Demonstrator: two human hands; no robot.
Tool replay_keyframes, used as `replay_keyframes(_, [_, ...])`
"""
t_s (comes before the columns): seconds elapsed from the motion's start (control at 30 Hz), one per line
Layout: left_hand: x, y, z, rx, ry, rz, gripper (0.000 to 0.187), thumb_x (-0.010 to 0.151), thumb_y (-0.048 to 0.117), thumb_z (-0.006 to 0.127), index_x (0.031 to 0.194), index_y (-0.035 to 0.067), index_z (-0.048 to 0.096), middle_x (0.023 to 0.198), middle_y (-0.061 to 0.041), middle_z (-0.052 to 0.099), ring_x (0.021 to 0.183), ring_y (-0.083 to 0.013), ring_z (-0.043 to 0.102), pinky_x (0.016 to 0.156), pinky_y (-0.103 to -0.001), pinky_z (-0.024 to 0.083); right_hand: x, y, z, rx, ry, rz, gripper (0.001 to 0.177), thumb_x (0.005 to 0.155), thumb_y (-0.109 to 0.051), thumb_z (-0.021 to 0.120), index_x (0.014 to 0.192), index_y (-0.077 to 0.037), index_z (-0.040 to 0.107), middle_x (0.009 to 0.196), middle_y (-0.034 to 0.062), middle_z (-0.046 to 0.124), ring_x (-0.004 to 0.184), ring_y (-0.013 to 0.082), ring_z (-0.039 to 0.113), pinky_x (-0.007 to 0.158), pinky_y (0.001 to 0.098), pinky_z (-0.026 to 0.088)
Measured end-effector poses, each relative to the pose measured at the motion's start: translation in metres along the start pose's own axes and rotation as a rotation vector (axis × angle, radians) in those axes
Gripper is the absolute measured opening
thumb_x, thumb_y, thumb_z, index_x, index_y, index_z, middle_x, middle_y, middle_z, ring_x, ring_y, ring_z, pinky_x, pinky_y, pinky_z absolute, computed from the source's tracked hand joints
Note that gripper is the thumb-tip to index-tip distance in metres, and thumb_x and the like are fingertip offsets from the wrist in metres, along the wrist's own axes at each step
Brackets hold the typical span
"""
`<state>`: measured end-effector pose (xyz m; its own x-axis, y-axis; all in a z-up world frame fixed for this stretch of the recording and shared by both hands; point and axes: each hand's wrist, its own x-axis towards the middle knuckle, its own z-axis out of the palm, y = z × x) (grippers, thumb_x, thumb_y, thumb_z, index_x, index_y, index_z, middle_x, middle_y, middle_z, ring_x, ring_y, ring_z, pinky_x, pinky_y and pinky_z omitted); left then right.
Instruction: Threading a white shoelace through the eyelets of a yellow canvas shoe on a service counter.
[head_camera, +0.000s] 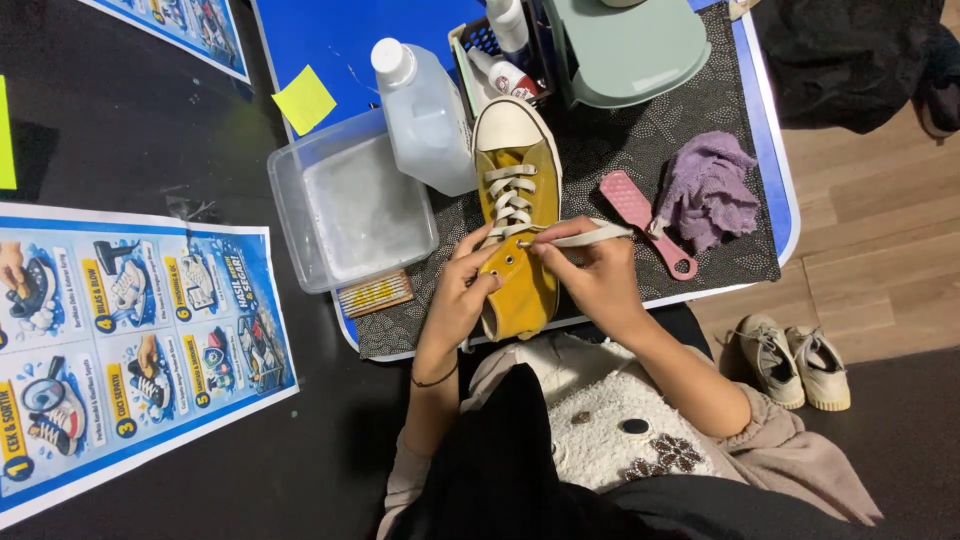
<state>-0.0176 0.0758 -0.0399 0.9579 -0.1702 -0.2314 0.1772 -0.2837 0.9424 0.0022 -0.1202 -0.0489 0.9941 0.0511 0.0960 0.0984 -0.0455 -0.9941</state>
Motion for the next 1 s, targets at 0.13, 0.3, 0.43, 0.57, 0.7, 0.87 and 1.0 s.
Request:
replay_keyframes(0.13, [-0.001, 0.000, -0.001, 0.064, 0.008, 0.005, 0.054, 0.082, 0.023, 0.058, 0.132, 0.005, 0.068, 0.150, -0.029, 0.045, 0.142, -0.0535, 0.038, 0.121, -0.066, -0.005, 0.003, -0.002, 0.001, -0.088, 0.016, -0.099, 0.012, 0.087, -0.001, 0.078, 0.094, -0.011, 0.079, 0.083, 0.0068, 0.078, 0.077, 0.0198, 0.073, 0.074, 0.0328, 0.054])
replay_keyframes(0.3, [-0.003, 0.008, 0.001, 0.168, 0.029, 0.060, 0.052, 0.084, 0.022, 0.058, 0.132, 0.004, 0.067, 0.150, -0.027, 0.048, 0.140, -0.0496, 0.043, 0.122, -0.064, -0.001, 0.003, -0.004, 0.000, -0.172, -0.006, -0.154, 0.013, 0.088, 0.001, 0.075, 0.094, -0.010, 0.077, 0.084, 0.0067, 0.078, 0.080, 0.0262, 0.075, 0.077, 0.0360, 0.056])
replay_keyframes(0.43, [-0.001, 0.014, 0.002, 0.092, 0.035, 0.010, 0.058, 0.093, 0.028, 0.031, 0.133, 0.006, 0.066, 0.149, -0.026, 0.050, 0.142, -0.0439, 0.044, 0.125, -0.057, 0.000, 0.005, 0.002, 0.002, -0.171, -0.034, -0.206, 0.013, 0.087, 0.001, 0.076, 0.097, -0.008, 0.076, 0.086, 0.0081, 0.077, 0.082, 0.0279, 0.074, 0.077, 0.0388, 0.056])
replay_keyframes(0.57, [0.002, 0.026, 0.003, 0.061, 0.045, 0.023, 0.041, 0.103, 0.017, 0.038, 0.121, -0.007, 0.066, 0.135, -0.031, 0.053, 0.130, -0.0549, 0.051, 0.117, -0.069, 0.019, 0.009, -0.006, -0.001, -0.156, -0.121, -0.154, 0.014, 0.091, 0.000, 0.073, 0.104, -0.003, 0.069, 0.094, 0.0157, 0.075, 0.091, 0.0375, 0.073, 0.083, 0.0457, 0.055])
replay_keyframes(0.7, [0.002, 0.050, 0.013, 0.434, 0.091, 0.021, 0.013, 0.100, 0.011, 0.059, 0.110, 0.008, 0.067, 0.089, -0.015, 0.076, 0.137, -0.0362, 0.052, 0.119, -0.069, 0.006, 0.010, -0.014, -0.003, -0.159, -0.136, -0.099, 0.016, 0.094, -0.002, 0.072, 0.108, -0.001, 0.065, 0.099, 0.0176, 0.075, 0.097, 0.0384, 0.073, 0.084, 0.0464, 0.055])
replay_keyframes(0.87, [0.002, 0.054, 0.023, 0.640, 0.092, 0.056, 0.020, 0.106, 0.022, 0.047, 0.102, 0.015, 0.066, 0.087, -0.014, 0.078, 0.136, -0.0316, 0.055, 0.117, -0.070, -0.003, 0.004, -0.009, -0.017, -0.235, -0.152, -0.010, 0.018, 0.095, -0.021, 0.073, 0.099, -0.004, 0.069, 0.081, 0.0162, 0.072, 0.079, 0.0367, 0.071, 0.075, 0.0447, 0.055])
replay_keyframes(1.0, [-0.003, 0.073, 0.029, 0.681, 0.170, 0.115, 0.034, 0.107, 0.026, 0.036, 0.090, 0.012, 0.062, 0.078, -0.018, 0.074, 0.136, -0.0368, 0.054, 0.113, -0.074, -0.011, -0.014, 0.032, -0.030, -0.371, -0.331, 0.082, 0.040, 0.090, -0.043, 0.067, 0.071, -0.008, 0.067, 0.053, 0.0126, 0.063, 0.053, 0.0316, 0.064, 0.058, 0.0388, 0.050])
